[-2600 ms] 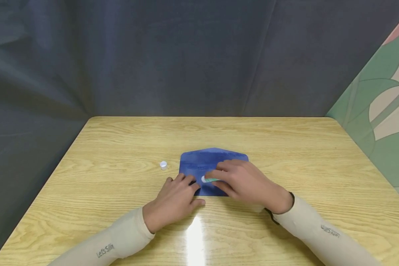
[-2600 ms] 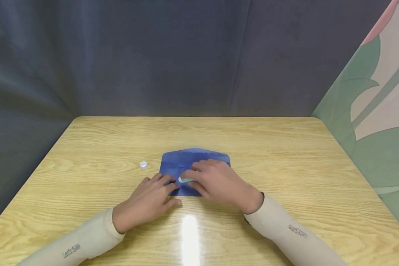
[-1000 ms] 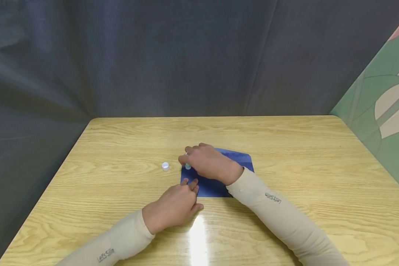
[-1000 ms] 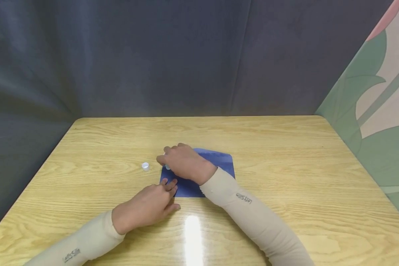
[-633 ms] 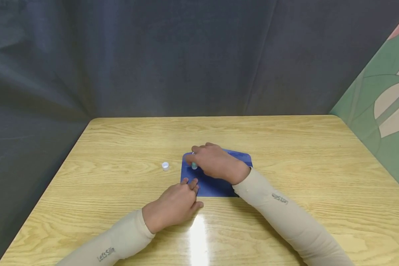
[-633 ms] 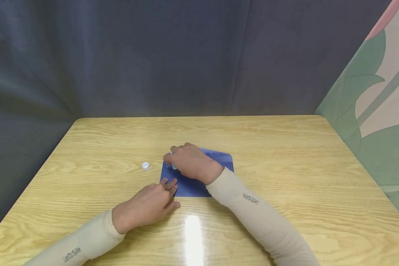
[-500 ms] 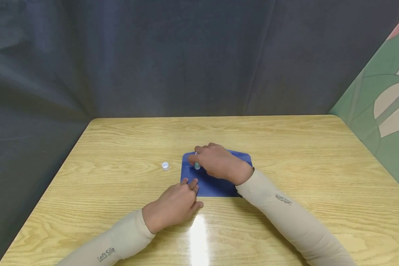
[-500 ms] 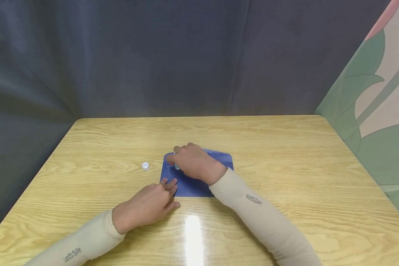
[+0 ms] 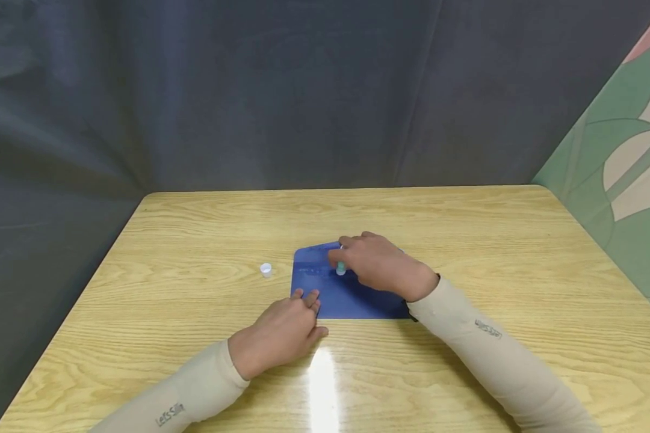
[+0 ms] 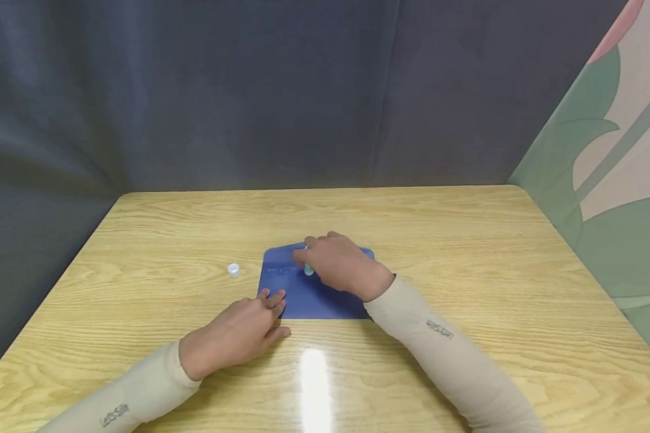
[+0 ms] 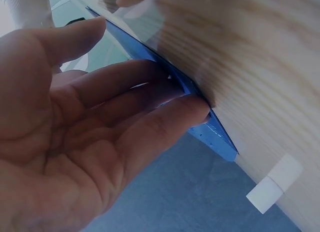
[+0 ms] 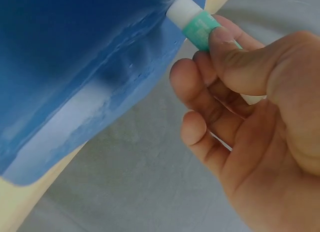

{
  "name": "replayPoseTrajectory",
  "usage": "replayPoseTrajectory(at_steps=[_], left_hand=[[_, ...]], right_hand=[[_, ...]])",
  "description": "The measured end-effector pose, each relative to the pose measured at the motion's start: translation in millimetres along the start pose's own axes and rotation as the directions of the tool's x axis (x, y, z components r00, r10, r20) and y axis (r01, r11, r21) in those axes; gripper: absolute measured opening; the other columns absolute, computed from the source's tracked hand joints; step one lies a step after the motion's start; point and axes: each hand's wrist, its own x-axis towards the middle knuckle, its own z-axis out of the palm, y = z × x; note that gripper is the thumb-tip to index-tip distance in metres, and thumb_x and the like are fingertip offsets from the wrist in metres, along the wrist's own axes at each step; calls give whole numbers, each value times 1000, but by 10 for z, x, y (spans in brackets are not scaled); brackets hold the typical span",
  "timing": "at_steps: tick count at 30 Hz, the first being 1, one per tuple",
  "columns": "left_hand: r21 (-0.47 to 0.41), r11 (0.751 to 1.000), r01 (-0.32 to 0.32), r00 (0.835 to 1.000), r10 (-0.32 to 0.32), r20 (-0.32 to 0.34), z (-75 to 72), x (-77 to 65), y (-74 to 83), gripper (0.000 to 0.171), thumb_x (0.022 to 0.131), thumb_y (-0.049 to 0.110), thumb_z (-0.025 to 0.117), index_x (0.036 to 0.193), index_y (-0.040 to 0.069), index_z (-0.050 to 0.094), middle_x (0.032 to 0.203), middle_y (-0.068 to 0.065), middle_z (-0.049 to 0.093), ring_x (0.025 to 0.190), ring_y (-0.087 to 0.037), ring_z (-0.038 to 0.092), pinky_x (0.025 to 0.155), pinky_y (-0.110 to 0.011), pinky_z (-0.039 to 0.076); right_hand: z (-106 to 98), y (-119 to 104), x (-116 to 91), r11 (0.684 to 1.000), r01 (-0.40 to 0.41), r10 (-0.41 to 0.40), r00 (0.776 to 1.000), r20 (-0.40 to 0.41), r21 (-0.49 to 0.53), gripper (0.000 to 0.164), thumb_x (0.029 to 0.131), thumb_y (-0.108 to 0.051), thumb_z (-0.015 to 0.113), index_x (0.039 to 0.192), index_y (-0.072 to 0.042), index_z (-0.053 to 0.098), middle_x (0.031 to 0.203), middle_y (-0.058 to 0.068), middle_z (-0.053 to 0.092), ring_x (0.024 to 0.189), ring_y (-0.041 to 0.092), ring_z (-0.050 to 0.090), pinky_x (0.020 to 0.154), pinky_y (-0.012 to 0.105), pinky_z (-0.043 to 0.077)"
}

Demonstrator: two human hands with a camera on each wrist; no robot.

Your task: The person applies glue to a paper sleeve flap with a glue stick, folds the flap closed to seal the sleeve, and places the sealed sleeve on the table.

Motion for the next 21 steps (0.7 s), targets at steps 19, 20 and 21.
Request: replayPoseTrajectory(at_steps=[19, 20, 21], left_hand=[[7, 1000, 6, 1000, -6, 7, -1, -3, 17, 48, 97, 34, 64, 121, -7, 67, 137, -23, 58, 119, -46, 62, 91, -42, 58], [8, 1000, 4, 1000, -4, 0, 0, -5, 17, 48, 97, 34, 65, 121, -7, 67, 137, -24, 58, 118, -46, 62, 91, -42, 58], [7, 1000, 3, 1000, -3, -7, -2, -8, 19, 48, 96, 34, 65, 121, -8, 67, 136, -24, 59, 117, -46, 62, 91, -42, 58]], right_hand=[[43, 304, -427, 998, -54, 53, 998, -21, -16, 16, 93, -13, 69, 104, -24, 66, 95, -2, 62, 85, 16, 60, 81, 40, 52], [48, 319, -449, 998, -55, 54, 998, -26, -19, 17, 92, -12, 71, 104, -24, 66, 95, -2, 62, 84, 15, 60, 81, 40, 52], [54, 334, -471, 998, -57, 56, 998, -30, -22, 19, 91, -11, 72, 104, -23, 66, 94, -2, 62, 84, 15, 61, 81, 40, 52]])
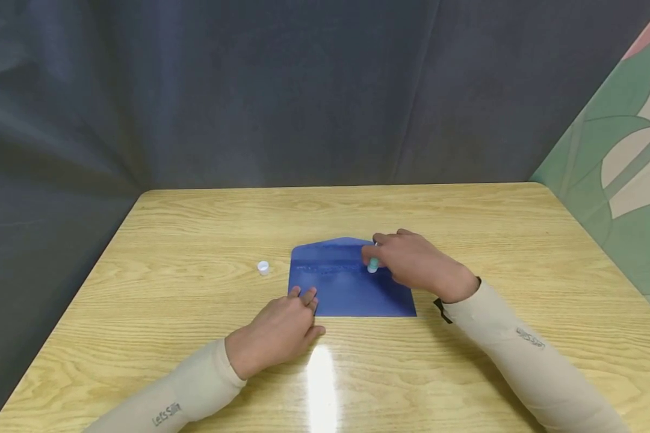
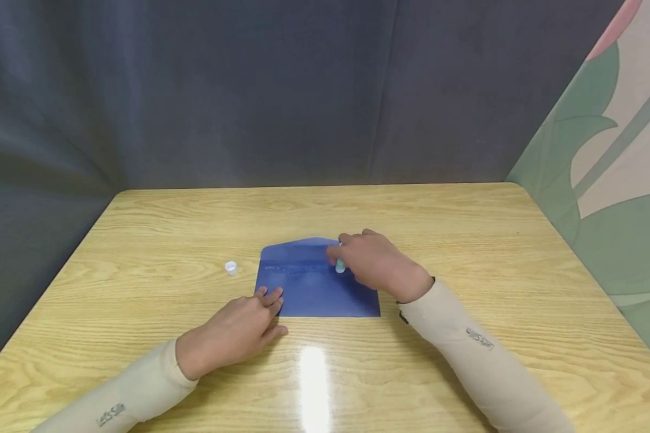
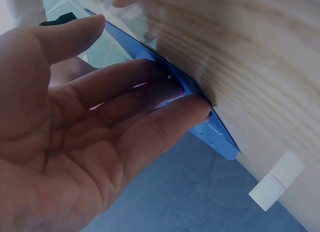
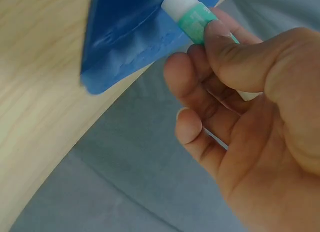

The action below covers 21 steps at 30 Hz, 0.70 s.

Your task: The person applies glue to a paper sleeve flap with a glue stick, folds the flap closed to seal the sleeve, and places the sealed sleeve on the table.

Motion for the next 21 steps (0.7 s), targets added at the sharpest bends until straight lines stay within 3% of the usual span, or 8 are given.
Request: replayPoseTrajectory(at_steps=[4, 10, 21], left_hand=[[-2, 1000, -5, 1000, 5, -15, -9, -8, 2, 48, 96, 33, 65, 120, -8, 67, 135, -25, 60, 116, -47, 63, 91, -42, 58], [6, 1000, -15, 1000, 15, -19, -12, -7, 3, 46, 96, 32, 65, 119, -8, 68, 134, -24, 60, 115, -45, 64, 91, -41, 58], [4, 1000, -17, 1000, 17, -17, -9, -10, 1, 42, 97, 31, 65, 116, -6, 71, 134, -24, 60, 116, -46, 63, 89, -42, 59]], right_hand=[[-3, 51, -81, 1000, -11, 11, 1000, -6, -1, 25, 86, -7, 77, 102, -23, 66, 92, -2, 62, 83, 16, 62, 80, 40, 52], [-8, 118, -191, 1000, -27, 27, 999, -29, 5, 21, 86, -7, 76, 98, -22, 66, 89, -3, 62, 79, 16, 61, 76, 38, 51], [-21, 211, -280, 997, -68, 68, 998, 5, 27, 23, 85, -8, 77, 98, -22, 66, 90, -3, 62, 76, 16, 58, 77, 38, 50]])
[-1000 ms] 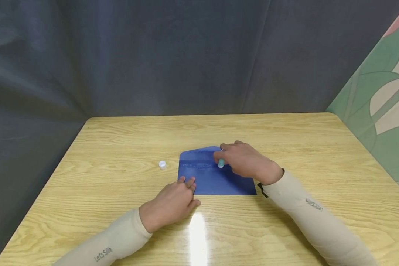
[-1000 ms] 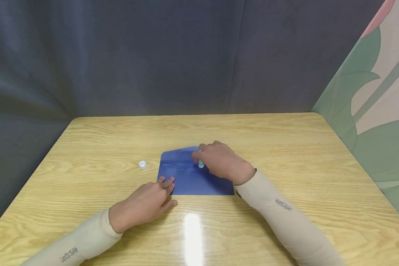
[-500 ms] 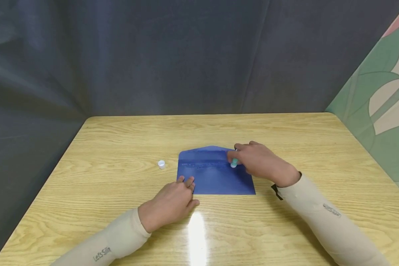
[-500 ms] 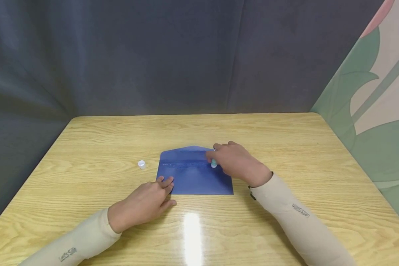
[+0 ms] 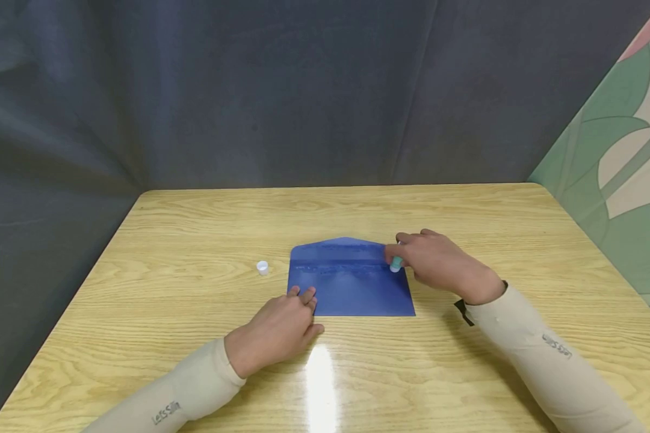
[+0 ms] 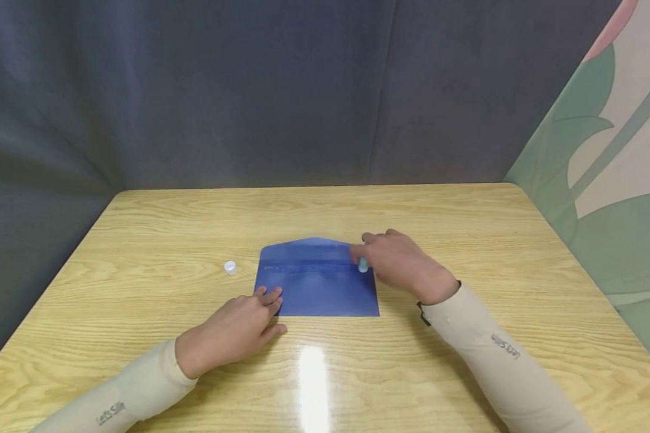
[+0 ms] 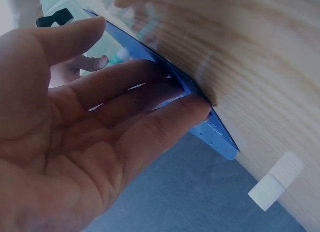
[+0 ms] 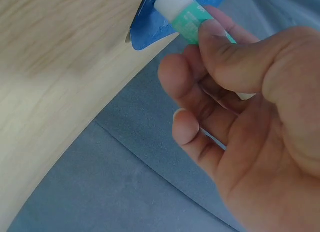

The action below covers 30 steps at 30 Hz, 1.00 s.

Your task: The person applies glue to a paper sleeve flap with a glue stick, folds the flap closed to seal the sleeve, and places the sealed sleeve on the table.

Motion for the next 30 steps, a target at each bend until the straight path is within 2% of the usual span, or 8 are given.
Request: replayPoseTrajectory(at_steps=[6, 11, 17, 23, 26, 30], left_hand=[[6, 1000, 3, 1000, -3, 7, 2, 2, 1, 44, 97, 32, 64, 118, -6, 69, 135, -23, 60, 116, -45, 63, 89, -41, 59], [24, 1000, 0, 1000, 0, -1, 5, 4, 0, 45, 97, 32, 63, 119, -6, 69, 134, -23, 61, 116, -45, 64, 89, -41, 59], [25, 1000, -4, 1000, 3, 5, 3, 2, -4, 45, 97, 32, 63, 119, -6, 69, 134, -23, 61, 116, -45, 64, 89, -41, 59], [23, 1000, -11, 1000, 11, 4, -1, 2, -4, 45, 97, 33, 64, 118, -7, 69, 134, -24, 61, 115, -45, 64, 89, -41, 59], [20, 1000, -10, 1000, 10, 0, 0, 6, -3, 45, 96, 33, 65, 117, -7, 69, 133, -24, 61, 114, -46, 64, 89, -41, 59], [23, 1000, -1, 1000, 0, 7, -2, 10, 0, 46, 97, 33, 64, 118, -7, 69, 133, -24, 61, 115, -45, 64, 89, -42, 59]], right_hand=[[-11, 38, -7, 1000, -11, 11, 1000, 25, -2, 22, 84, -7, 77, 97, -22, 66, 90, -4, 62, 77, 15, 58, 78, 38, 50], [-51, 98, -31, 999, -25, 26, 999, 39, -42, 29, 80, -1, 79, 97, -20, 66, 90, -2, 62, 80, 18, 61, 81, 40, 50], [-130, 94, -48, 997, -22, 20, 999, -25, -75, 40, 74, 10, 79, 97, -18, 65, 89, 0, 62, 75, 20, 63, 80, 40, 50], [-175, -133, 124, 993, 74, -88, 986, -143, -97, 38, 74, 5, 82, 98, -19, 65, 86, -1, 61, 73, 19, 61, 76, 37, 51], [-212, -303, 268, 988, 108, -123, 982, -142, -107, 37, 76, 1, 82, 102, -20, 66, 88, -1, 62, 77, 18, 61, 76, 37, 51], [-242, -523, 477, 986, 136, -146, 984, -107, -95, 32, 83, -4, 78, 108, -22, 68, 94, -2, 65, 84, 16, 64, 79, 36, 52]])
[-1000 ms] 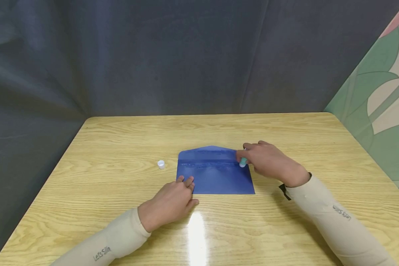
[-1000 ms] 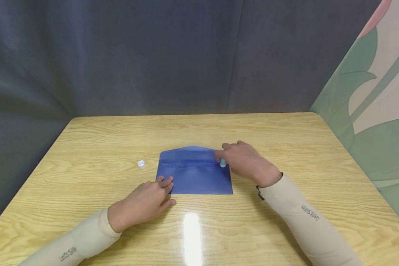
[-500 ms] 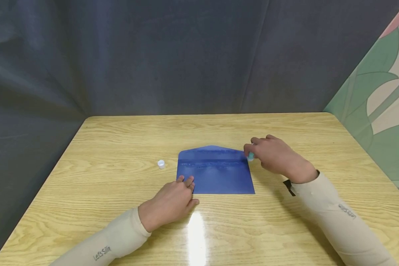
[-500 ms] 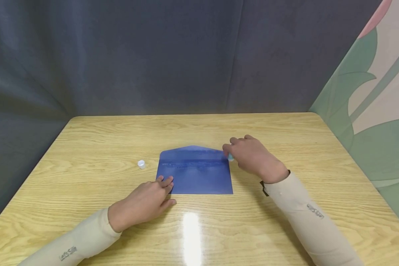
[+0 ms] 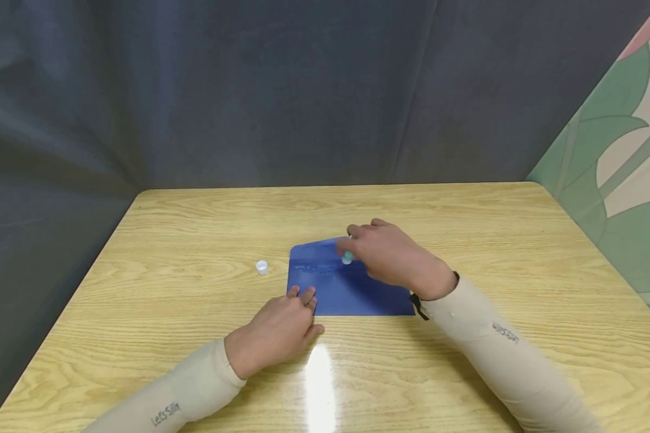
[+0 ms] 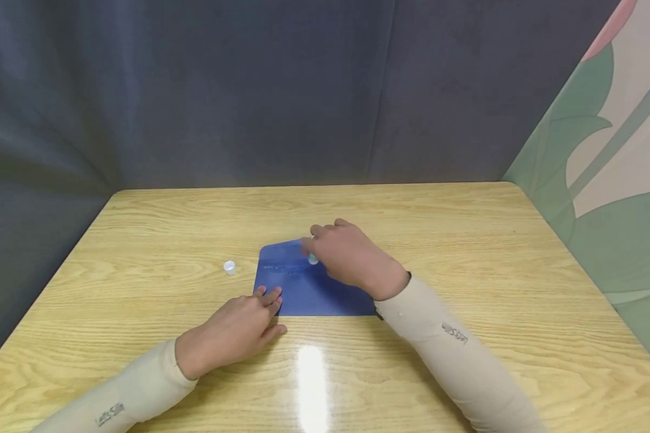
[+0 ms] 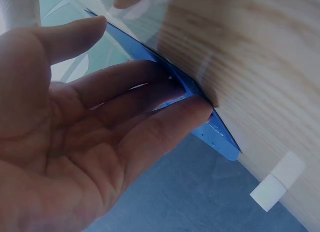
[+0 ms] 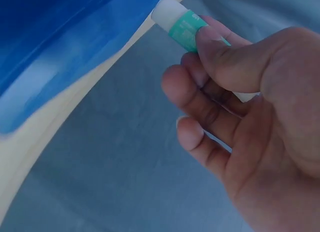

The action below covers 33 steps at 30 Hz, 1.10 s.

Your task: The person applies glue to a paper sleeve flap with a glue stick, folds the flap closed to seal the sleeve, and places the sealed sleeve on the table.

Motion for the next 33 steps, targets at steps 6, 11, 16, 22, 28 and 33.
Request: replayPoseTrajectory(at_steps=[6, 11, 16, 22, 28, 33], left_hand=[[8, 1000, 7, 1000, -7, 10, 5, 12, -3, 47, 97, 34, 64, 119, -7, 69, 133, -23, 62, 115, -45, 64, 90, -42, 59], [20, 1000, -2, 1000, 2, -13, 9, 17, -11, 46, 97, 34, 63, 117, -6, 70, 130, -23, 64, 113, -44, 66, 86, -42, 60], [24, 999, -28, 999, 29, -42, 11, 19, -17, 44, 96, 33, 64, 114, -6, 72, 127, -24, 66, 111, -43, 67, 85, -41, 60], [38, 998, -40, 998, 42, -53, 1, 21, -16, 45, 96, 33, 65, 114, -8, 71, 126, -24, 66, 111, -42, 67, 87, -41, 60], [24, 999, -43, 997, 44, -62, 5, 15, -17, 45, 96, 33, 65, 113, -9, 71, 127, -25, 65, 112, -42, 67, 89, -41, 59], [2, 1000, -24, 999, 24, -32, 11, 9, -9, 47, 96, 33, 65, 117, -9, 69, 130, -25, 63, 116, -43, 65, 92, -42, 58]], right_hand=[[45, -210, 315, 999, 28, -31, 997, 67, 46, 31, 89, -9, 74, 114, -25, 69, 102, -3, 69, 95, 15, 67, 87, 38, 52], [65, -359, 506, 997, 50, -55, 995, 80, 64, 34, 88, -7, 74, 116, -27, 70, 106, -3, 71, 99, 15, 67, 90, 38, 51], [87, -474, 634, 997, 58, -63, 993, 97, 52, 36, 87, -6, 75, 117, -27, 70, 109, -4, 70, 99, 14, 67, 90, 37, 51], [152, -548, 694, 997, 51, -56, 994, 92, 52, 29, 92, -9, 71, 114, -27, 69, 106, -4, 68, 94, 13, 64, 87, 35, 50], [212, -571, 701, 998, 35, -38, 997, 71, 43, 24, 97, -9, 63, 112, -26, 68, 102, -2, 66, 87, 14, 61, 84, 35, 51], [216, -567, 679, 998, 11, -16, 995, 97, 55, 25, 97, -8, 62, 113, -26, 68, 106, -2, 67, 93, 16, 63, 87, 36, 51]])
